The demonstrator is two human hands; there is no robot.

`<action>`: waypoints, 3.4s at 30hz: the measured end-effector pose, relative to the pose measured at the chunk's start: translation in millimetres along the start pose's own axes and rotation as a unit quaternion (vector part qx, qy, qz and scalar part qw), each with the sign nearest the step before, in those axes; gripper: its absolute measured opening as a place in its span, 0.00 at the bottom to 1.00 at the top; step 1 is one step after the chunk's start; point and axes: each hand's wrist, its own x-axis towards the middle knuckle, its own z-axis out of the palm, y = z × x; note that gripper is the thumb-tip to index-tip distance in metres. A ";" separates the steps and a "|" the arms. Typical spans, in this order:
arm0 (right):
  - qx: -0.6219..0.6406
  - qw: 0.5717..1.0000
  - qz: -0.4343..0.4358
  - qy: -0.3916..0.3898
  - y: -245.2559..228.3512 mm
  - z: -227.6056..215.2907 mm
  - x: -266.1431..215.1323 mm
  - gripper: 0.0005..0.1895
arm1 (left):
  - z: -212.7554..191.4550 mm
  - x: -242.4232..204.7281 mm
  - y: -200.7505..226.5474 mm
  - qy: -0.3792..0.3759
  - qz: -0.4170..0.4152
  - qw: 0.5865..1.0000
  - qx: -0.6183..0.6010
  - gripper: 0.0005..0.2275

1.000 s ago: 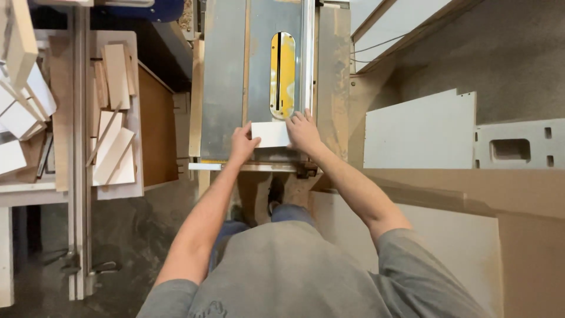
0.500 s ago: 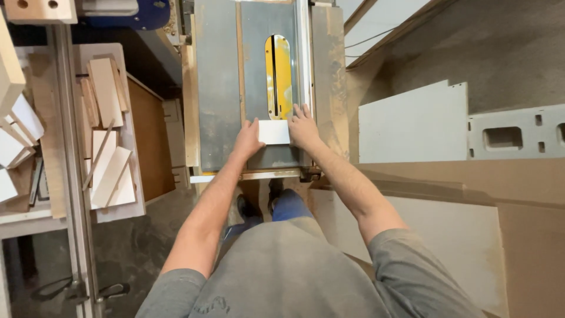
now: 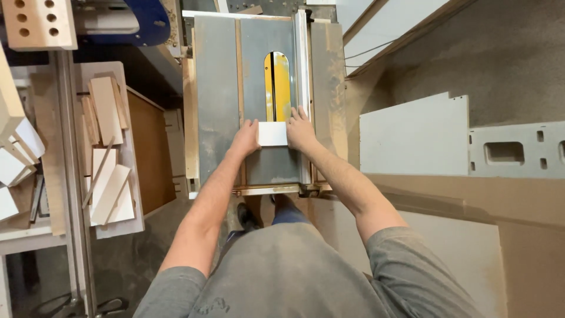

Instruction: Inspecting and aligning small wood pieces on a table saw surface

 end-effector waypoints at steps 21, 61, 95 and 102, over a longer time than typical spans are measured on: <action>-0.013 0.999 -0.001 -0.044 32.5 -49.8 57.2 0.27 | -61.3 51.3 19.2 -0.025 -0.028 0.999 0.002 0.47; -0.024 0.990 -0.023 0.134 161.9 -23.3 227.6 0.44 | -71.8 21.2 -22.5 0.310 -0.062 0.941 -0.122 0.20; 0.039 0.995 -0.078 0.039 -37.2 -21.3 -71.0 0.48 | 68.2 -78.3 -19.5 0.165 -0.223 0.869 -0.409 0.18; -0.107 0.961 -0.033 -0.252 -55.6 -114.5 -64.3 0.45 | 68.8 -132.9 -89.1 0.113 -0.241 0.864 -0.427 0.18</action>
